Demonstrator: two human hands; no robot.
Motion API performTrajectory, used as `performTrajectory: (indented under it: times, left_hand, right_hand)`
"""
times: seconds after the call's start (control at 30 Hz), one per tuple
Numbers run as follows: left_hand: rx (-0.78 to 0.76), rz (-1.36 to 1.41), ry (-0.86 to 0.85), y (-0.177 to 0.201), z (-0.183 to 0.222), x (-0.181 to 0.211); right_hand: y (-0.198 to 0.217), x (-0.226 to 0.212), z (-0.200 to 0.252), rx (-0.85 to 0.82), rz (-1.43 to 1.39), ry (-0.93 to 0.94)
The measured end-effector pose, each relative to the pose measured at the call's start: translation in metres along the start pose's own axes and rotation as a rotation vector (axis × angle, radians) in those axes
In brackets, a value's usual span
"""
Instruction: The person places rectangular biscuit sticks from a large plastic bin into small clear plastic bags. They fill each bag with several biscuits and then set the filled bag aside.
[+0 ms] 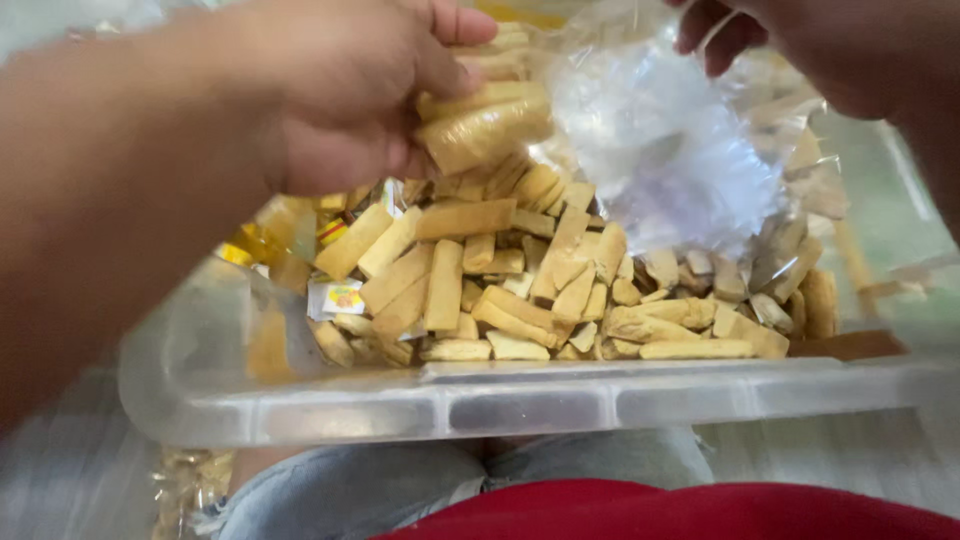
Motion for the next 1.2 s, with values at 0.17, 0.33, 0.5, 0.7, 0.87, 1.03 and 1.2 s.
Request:
performTrajectory:
  times: [0.17,0.33,0.5,0.7,0.87,1.03,1.2]
  left_hand:
    - [0.098,0.055,-0.085,-0.003,0.000,0.000]
    - [0.185,-0.017,-0.182,0.001,0.000,0.005]
    - [0.137,-0.217,-0.344,-0.006,0.000,0.009]
    - [0.131,-0.335,-0.428,-0.015,0.002,0.011]
    - [0.214,-0.589,-0.423,-0.022,0.002,0.015]
    - [0.274,-0.749,-0.352,-0.025,0.002,0.011]
    - [0.226,-0.765,-0.470,-0.031,0.004,0.017]
  right_hand:
    - [0.006,0.035,-0.008,-0.066,-0.587,0.015]
    - [-0.001,0.025,-0.006,0.018,-0.701,-0.125]
    - [-0.020,0.012,0.003,0.043,-0.662,-0.153]
    - [-0.026,0.003,0.006,0.123,-0.797,-0.155]
    - [-0.038,-0.001,0.010,0.059,-0.976,-0.298]
    - [-0.050,-0.008,0.017,0.137,-1.085,-0.412]
    - [-0.055,-0.016,0.020,0.008,-0.963,-0.359]
Point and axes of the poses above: each hand's wrist, its own z-axis away from the middle knuckle, its own y-axis out of the back of the hand, x = y × z, the point moved 4 cm from there along -z, towards the middle knuckle, and after that the axes turned 12 degrees about -z, right-handed, at the moved point
